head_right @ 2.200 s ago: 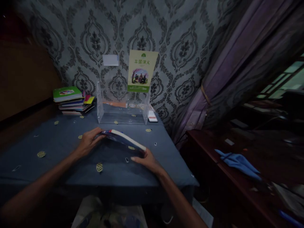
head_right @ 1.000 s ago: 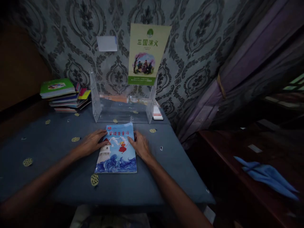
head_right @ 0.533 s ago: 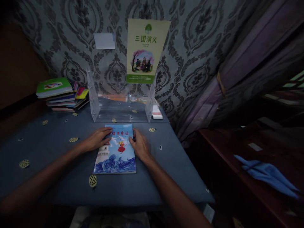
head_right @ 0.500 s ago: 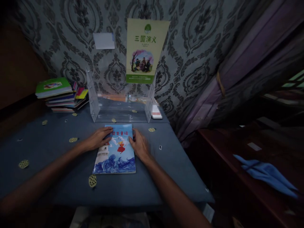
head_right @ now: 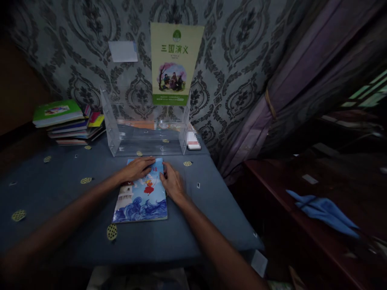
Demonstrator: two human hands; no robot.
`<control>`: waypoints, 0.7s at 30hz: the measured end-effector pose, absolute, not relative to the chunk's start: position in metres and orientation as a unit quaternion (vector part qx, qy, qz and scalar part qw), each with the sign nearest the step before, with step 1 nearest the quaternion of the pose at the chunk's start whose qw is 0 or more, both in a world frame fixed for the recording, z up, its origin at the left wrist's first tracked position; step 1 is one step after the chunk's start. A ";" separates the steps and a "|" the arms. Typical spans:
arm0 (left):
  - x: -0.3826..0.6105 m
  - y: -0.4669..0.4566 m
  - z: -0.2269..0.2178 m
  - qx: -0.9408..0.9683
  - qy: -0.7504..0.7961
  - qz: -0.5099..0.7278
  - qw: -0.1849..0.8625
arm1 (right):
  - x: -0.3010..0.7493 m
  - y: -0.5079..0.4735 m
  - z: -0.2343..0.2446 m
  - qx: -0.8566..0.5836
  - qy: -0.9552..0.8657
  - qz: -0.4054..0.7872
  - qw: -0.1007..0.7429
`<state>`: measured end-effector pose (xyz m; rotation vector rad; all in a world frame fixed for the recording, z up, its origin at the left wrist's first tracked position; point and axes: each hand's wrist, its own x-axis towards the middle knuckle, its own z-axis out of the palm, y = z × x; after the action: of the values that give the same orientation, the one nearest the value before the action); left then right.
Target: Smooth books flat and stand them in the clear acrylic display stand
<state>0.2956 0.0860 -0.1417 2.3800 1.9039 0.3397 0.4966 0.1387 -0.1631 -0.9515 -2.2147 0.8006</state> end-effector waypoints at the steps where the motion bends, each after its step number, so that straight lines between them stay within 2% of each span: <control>1: 0.297 0.089 -0.141 0.778 0.617 0.112 0.039 | 0.497 0.139 -0.163 -0.357 -0.833 0.301 0.298; 11: 0.278 0.116 -0.128 0.813 0.567 0.083 0.101 | 0.496 0.143 -0.164 -0.346 -0.839 0.290 0.304; 21: 0.270 0.125 -0.126 0.815 0.563 0.097 0.098 | 0.497 0.144 -0.162 -0.357 -0.837 0.273 0.311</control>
<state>0.2700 0.1247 -0.1264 2.4116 1.6657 0.2877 0.4967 0.1438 -0.1621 -0.9436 -2.2104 0.7215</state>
